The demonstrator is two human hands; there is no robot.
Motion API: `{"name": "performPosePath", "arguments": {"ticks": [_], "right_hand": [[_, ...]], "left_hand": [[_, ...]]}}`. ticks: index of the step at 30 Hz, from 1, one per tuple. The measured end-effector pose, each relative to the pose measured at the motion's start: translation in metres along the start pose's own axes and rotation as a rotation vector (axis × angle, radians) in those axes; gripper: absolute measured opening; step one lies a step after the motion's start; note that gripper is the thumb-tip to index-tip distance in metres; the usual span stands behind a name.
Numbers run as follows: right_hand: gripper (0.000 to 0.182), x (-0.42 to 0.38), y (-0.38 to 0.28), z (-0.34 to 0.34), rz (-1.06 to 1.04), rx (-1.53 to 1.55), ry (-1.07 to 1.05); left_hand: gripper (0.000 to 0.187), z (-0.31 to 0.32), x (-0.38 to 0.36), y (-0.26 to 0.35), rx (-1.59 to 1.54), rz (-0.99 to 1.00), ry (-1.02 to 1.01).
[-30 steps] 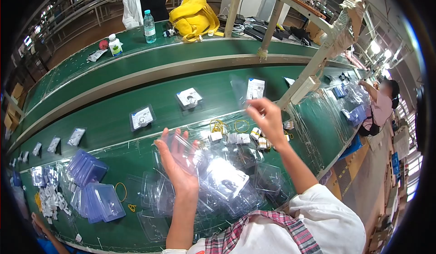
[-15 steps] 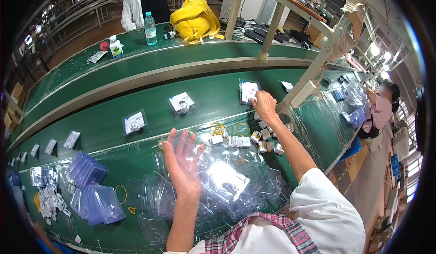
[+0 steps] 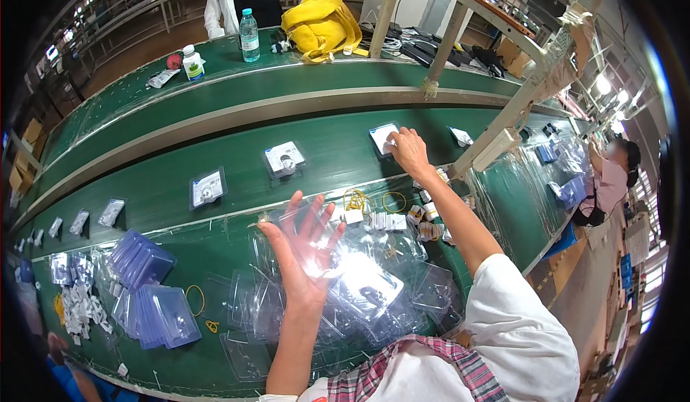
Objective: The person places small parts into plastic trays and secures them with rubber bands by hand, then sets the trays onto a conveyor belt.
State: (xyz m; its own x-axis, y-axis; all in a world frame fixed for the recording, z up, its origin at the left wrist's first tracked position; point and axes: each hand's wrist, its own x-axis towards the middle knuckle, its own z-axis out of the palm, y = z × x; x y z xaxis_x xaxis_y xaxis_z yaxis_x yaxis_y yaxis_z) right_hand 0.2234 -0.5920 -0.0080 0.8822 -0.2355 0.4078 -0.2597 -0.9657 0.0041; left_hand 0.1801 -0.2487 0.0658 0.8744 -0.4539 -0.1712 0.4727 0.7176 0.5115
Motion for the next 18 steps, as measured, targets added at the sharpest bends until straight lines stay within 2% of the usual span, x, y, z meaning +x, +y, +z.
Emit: {"name": "performPosePath", "arguments": {"ticks": [7,10,13,14,16,18], "right_hand": [[0.017,-0.008,-0.012,-0.01,-0.012,0.093,-0.024],[0.017,-0.01,-0.026,-0.023,-0.057,0.219,0.132],[0.017,-0.018,-0.062,-0.059,-0.078,0.464,0.112],[0.017,-0.021,-0.082,-0.081,-0.076,0.616,-0.015],[0.016,-0.038,-0.125,-0.112,-0.16,0.827,-0.026],[0.022,-0.051,-0.152,-0.127,-0.274,0.897,-0.018]], "left_hand": [[0.084,0.003,-0.001,0.0,-0.031,-0.032,-0.022],[0.084,0.002,0.0,0.001,-0.042,-0.043,-0.03],[0.084,-0.002,0.001,-0.001,-0.048,-0.057,-0.041],[0.084,-0.002,0.002,-0.001,-0.039,-0.069,-0.042],[0.083,-0.005,0.003,-0.005,-0.02,-0.11,-0.045],[0.083,-0.006,0.004,-0.011,-0.004,-0.169,-0.063]]}}
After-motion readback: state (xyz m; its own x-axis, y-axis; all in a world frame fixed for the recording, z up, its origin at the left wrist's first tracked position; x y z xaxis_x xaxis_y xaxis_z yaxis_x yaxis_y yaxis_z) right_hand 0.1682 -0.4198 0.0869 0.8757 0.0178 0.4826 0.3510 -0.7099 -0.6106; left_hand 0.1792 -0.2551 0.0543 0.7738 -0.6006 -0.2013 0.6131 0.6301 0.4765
